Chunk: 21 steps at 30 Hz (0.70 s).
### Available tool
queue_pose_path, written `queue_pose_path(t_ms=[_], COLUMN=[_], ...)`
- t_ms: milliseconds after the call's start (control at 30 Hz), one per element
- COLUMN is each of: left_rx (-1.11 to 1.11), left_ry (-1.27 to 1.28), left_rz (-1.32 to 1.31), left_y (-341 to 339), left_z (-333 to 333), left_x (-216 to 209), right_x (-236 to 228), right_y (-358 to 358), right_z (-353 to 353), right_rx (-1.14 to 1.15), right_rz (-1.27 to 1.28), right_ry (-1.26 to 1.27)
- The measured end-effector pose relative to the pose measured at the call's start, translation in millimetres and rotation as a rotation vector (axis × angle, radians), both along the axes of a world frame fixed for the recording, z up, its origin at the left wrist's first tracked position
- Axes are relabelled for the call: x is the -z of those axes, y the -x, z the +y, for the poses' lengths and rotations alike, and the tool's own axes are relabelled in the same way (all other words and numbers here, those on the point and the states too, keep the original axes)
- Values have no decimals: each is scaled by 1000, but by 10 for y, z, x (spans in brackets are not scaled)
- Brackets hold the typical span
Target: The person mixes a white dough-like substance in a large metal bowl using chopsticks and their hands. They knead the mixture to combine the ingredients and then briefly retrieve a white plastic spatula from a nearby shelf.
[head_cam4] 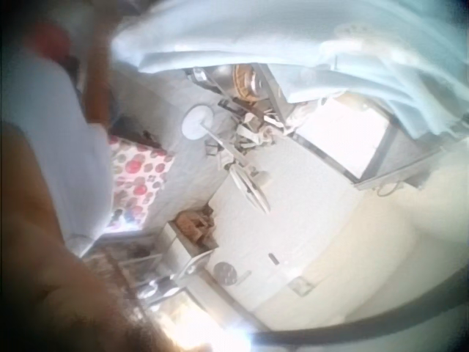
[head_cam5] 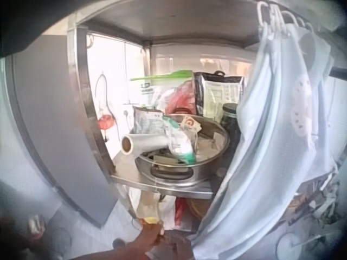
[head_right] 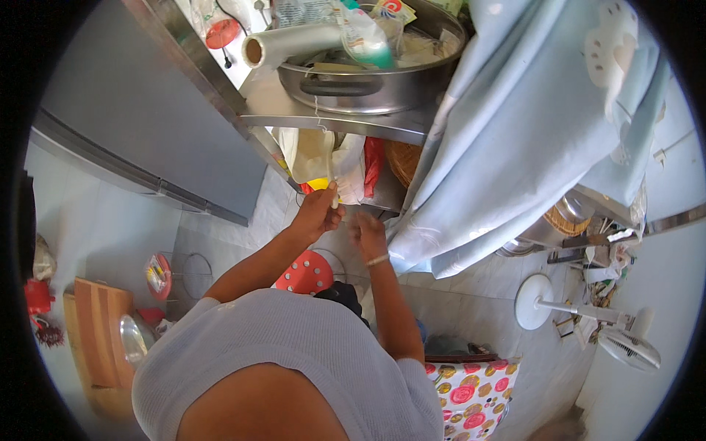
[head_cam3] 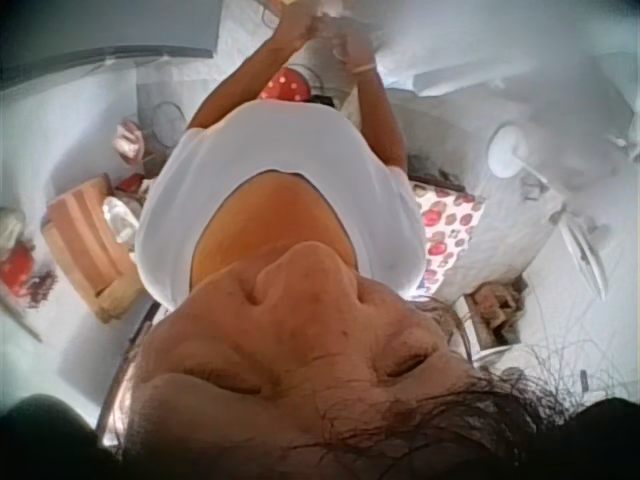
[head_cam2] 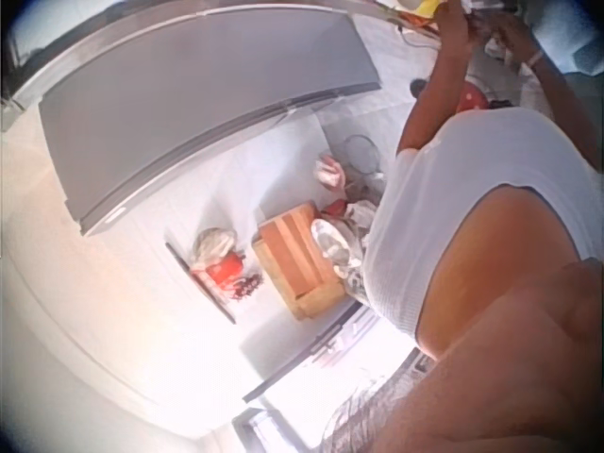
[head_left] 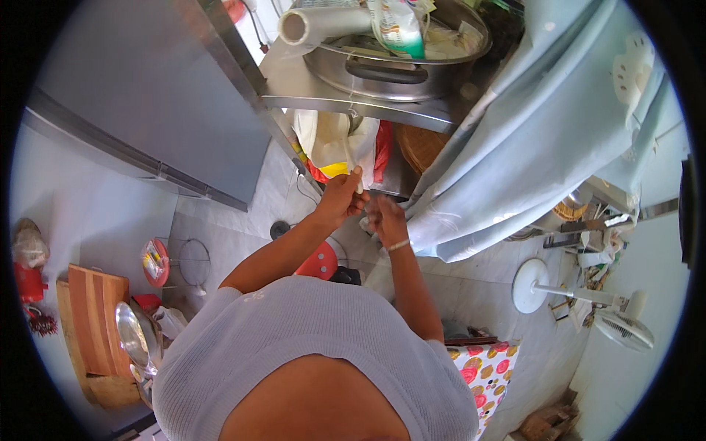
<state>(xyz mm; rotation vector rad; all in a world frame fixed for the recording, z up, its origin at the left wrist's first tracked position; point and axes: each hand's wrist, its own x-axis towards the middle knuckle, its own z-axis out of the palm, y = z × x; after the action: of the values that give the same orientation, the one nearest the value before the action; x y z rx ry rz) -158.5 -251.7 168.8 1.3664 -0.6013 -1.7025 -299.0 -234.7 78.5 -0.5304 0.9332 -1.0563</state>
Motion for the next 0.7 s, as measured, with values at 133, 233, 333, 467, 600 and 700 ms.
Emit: queue_pose_path(t_ms=[133,233,333,467,600,700], left_rx=[135,205,212,103,78,43], left_ry=[447,697,866,863,638,433], left_rz=[-648,-1039,-1102,-822,-832,-902], left_y=[-86,-240,-313,-442,-817,-1089], left_z=[55,108,149,343,752,1140], left_x=[36,17,-45,-59,198,599], right_x=[-546,-680,-472,-373,-910,-1044], right_y=[-154,-305,-266,-219,-304,-358], right_z=[-536,-667,-911,-1339,-1386,-1458], right_rx=[-256,-420,-557,-436,-572,-719], right_rz=[-29,156,57,885,1500,1538], right_ry=[-20,-57,31,245,913,972])
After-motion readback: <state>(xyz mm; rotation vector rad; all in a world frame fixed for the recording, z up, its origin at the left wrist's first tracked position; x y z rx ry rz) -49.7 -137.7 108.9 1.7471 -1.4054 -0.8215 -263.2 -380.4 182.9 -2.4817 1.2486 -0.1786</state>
